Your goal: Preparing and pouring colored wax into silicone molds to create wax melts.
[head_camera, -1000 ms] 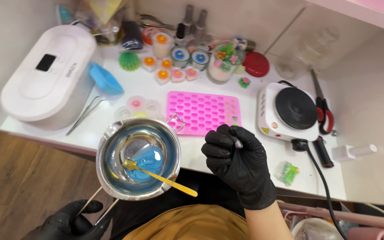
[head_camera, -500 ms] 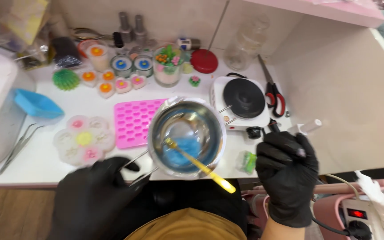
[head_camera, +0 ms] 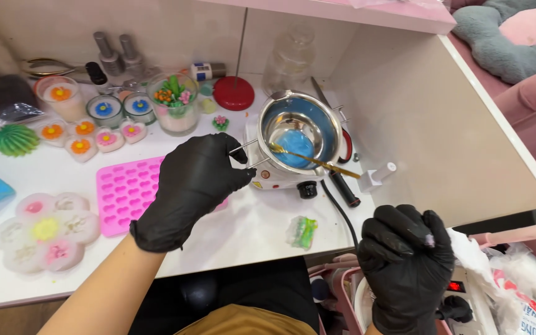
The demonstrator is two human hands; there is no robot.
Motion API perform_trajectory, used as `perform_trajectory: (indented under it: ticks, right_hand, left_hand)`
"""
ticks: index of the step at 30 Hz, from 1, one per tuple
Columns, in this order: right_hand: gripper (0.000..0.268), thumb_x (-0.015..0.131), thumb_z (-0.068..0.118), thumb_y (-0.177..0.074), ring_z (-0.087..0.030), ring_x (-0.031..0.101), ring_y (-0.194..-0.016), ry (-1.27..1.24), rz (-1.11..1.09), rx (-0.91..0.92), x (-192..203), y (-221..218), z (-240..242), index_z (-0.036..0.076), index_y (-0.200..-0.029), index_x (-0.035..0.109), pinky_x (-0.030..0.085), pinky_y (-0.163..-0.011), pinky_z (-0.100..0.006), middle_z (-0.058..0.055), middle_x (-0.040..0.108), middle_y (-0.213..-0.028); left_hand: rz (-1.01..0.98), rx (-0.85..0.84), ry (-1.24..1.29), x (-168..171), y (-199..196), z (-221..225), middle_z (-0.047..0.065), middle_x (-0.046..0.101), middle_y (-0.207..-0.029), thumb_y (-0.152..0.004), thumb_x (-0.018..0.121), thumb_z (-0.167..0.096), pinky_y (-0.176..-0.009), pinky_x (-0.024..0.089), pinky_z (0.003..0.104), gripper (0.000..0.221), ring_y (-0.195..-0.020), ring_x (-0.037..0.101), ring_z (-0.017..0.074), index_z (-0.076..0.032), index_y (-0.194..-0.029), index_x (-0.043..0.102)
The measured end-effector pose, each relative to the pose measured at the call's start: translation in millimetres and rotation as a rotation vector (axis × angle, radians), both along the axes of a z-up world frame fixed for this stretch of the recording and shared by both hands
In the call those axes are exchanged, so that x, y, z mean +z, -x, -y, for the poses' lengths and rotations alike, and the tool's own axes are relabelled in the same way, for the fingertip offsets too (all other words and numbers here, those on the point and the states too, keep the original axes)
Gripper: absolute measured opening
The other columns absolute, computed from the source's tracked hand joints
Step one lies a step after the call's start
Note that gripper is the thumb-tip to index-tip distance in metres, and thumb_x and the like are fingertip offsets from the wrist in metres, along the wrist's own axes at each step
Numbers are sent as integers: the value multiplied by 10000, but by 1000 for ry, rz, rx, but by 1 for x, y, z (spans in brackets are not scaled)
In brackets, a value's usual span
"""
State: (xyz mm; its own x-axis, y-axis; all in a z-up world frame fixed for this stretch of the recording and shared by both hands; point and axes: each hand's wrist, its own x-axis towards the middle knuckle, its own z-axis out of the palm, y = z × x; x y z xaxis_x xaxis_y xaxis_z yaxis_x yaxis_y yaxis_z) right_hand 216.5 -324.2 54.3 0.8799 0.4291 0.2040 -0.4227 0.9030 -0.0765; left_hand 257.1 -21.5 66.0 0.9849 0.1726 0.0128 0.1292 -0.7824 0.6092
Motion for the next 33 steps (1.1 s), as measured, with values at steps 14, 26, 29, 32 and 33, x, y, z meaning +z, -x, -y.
perform_trajectory:
  ticks: [14, 26, 29, 32, 33]
  right_hand:
    - [262, 502, 236, -1092, -127, 410, -716, 92, -19, 205, -8, 3, -47, 120, -859, 476, 360, -649, -262, 4, 441, -805]
    - [223, 457, 256, -1138, -122, 449, -700, 119, 25, 439, 7, 20, -102, 101, -984, 506, 364, -637, -270, 11, 460, -770]
    - [203, 457, 236, -1134, -117, 471, -647, 118, 44, 564, 18, 26, -129, 89, -1025, 543, 377, -606, -250, 3, 508, -733]
    - [211, 457, 215, -1106, -103, 455, -548, 235, 31, 592, 7, 30, -152, 39, -1122, 572, 370, -531, -234, -16, 555, -702]
    - [249, 456, 208, -1097, -93, 439, -504, 355, 19, 545, -1, 30, -158, 0, -1185, 562, 361, -495, -235, -30, 570, -702]
  left_hand:
    - [249, -118, -66, -24, 2, 13, 126, 735, -947, -759, 824, -425, -728, 545, 456, 556, -885, 704, 327, -104, -1191, 688]
    - [851, -219, -48, 2, 50, -15, 255, 526, -1421, -931, 813, -302, -1061, 492, 467, 678, -1318, 542, 423, -4, -1458, 509]
    - [845, -389, 247, 28, 91, -33, 160, 547, -1438, -1030, 776, -223, -1118, 500, 383, 466, -1326, 574, 311, -67, -1411, 557]
    - [725, -517, 517, 42, 130, -54, 87, 626, -1362, -1012, 768, -191, -1084, 552, 326, 360, -1266, 652, 228, -94, -1324, 618]
    - [647, -506, 586, 45, 140, -61, 78, 662, -1313, -954, 782, -191, -1042, 593, 326, 360, -1240, 693, 223, -94, -1276, 654]
